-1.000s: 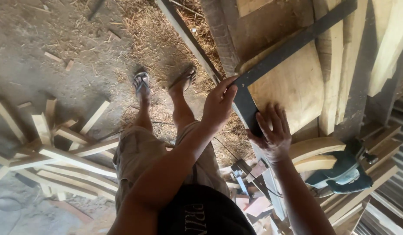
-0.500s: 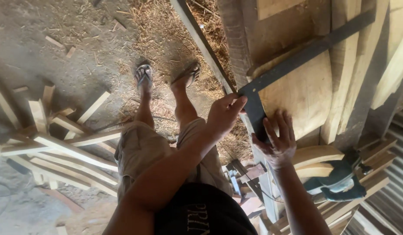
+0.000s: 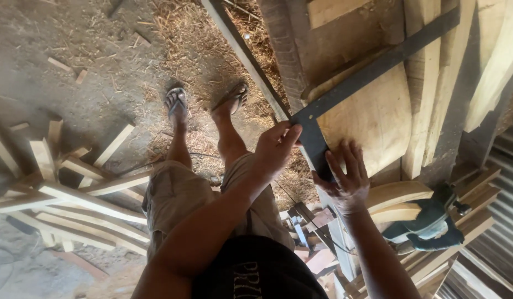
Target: The person measures wooden pieces using an L-square ruler and a tape measure, marking reference lines on them with a pencil.
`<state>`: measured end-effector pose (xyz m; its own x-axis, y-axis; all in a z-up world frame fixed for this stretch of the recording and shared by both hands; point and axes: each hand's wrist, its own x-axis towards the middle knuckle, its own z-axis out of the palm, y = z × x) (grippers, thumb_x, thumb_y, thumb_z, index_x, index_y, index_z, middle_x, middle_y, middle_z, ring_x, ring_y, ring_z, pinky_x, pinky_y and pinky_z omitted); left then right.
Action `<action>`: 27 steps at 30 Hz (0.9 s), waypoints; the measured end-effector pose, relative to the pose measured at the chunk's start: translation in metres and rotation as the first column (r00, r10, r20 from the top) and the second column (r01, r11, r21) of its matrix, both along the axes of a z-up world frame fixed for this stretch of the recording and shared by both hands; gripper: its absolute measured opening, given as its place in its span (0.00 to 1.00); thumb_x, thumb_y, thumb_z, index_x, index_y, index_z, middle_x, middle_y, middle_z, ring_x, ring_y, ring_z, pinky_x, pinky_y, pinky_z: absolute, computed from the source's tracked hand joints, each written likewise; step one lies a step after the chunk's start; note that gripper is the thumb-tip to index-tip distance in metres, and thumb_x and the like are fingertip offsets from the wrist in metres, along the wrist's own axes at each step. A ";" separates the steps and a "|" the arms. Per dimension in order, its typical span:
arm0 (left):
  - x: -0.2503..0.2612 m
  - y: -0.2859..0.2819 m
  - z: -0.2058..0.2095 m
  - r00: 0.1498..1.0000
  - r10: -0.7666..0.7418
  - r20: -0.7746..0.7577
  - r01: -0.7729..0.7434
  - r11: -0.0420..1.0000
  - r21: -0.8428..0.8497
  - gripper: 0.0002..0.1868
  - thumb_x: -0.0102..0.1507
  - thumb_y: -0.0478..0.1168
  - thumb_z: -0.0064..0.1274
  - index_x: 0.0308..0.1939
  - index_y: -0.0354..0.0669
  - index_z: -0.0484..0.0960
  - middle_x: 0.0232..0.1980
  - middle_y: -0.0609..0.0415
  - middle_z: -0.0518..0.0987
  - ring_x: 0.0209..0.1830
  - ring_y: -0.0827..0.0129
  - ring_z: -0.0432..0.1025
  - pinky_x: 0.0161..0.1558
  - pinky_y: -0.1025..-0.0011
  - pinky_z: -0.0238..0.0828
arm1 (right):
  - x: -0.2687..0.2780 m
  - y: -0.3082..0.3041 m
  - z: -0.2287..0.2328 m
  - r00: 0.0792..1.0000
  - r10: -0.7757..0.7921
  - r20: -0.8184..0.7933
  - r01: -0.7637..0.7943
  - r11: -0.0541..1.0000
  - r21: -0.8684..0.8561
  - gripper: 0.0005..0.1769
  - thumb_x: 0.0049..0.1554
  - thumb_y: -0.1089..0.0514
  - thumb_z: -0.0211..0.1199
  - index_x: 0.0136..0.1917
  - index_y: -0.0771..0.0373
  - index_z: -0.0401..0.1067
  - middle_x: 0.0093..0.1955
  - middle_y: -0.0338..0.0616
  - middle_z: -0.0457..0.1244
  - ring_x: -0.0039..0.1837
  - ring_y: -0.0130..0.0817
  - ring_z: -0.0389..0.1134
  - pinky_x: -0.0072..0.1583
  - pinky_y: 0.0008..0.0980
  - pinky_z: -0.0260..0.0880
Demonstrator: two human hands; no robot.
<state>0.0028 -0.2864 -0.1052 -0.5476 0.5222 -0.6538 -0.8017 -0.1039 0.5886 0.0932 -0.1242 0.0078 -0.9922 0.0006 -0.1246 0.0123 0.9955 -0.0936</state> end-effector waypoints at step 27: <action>-0.157 0.135 0.002 0.490 -0.067 -0.869 0.105 0.994 -0.017 0.09 0.69 0.38 0.58 0.52 0.42 0.82 0.48 0.49 0.84 0.46 0.60 0.81 0.48 0.66 0.80 | -0.003 0.007 0.007 0.992 -0.081 0.095 0.085 0.996 -0.035 0.29 0.52 0.39 0.71 0.61 0.55 0.76 0.70 0.56 0.64 0.73 0.55 0.65 0.75 0.54 0.63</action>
